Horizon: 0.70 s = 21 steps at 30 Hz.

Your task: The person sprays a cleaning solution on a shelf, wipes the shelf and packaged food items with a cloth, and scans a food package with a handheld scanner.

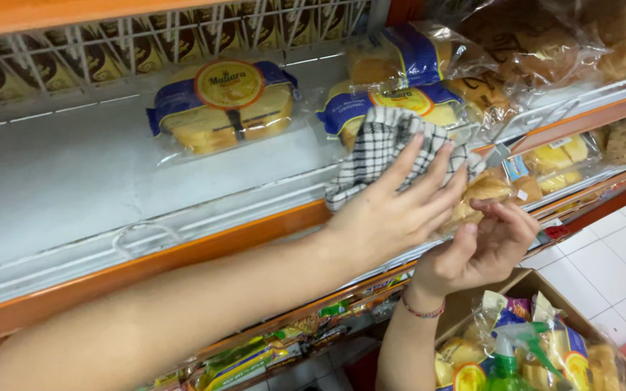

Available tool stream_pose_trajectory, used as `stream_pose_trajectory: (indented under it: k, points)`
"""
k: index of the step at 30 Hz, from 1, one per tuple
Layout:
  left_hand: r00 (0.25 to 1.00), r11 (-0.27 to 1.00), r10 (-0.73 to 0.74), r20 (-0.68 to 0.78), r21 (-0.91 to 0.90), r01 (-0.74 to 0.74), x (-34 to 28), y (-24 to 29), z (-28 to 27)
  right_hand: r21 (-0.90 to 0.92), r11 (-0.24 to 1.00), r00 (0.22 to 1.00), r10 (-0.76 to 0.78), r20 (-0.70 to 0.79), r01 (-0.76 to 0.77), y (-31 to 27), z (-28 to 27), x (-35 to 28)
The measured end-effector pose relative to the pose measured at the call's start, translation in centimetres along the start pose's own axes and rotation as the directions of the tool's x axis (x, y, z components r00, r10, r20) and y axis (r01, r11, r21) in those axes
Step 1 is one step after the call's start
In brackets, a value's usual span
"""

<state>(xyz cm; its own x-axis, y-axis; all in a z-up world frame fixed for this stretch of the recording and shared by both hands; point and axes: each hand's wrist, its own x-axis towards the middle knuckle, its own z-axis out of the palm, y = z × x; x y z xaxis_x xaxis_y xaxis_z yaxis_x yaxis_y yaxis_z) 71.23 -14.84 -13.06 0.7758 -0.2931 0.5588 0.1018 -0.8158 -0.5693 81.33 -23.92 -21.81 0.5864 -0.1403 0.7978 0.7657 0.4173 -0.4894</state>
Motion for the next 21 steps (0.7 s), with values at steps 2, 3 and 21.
stream_pose_trajectory:
  k: [2, 3, 21]
  points:
    - [1.0, 1.0, -0.01, 0.001, -0.002, 0.01, -2.4, -0.4, -1.2, -0.002, 1.0, 0.998, 0.009, 0.058, -0.009, -0.7, 0.1, -0.5]
    - [1.0, 1.0, -0.022, 0.001, 0.003, 0.022, -3.6, -0.5, -1.8, -0.063, 0.998, 0.995, -0.011, 0.099, 0.017, -1.0, 0.3, -0.7]
    - [0.858, 0.863, -0.481, -0.181, 0.074, 0.5, -16.6, -0.7, -11.3, -0.316, 0.892, 0.806, -0.084, 0.586, 0.323, -4.3, -0.1, -1.7]
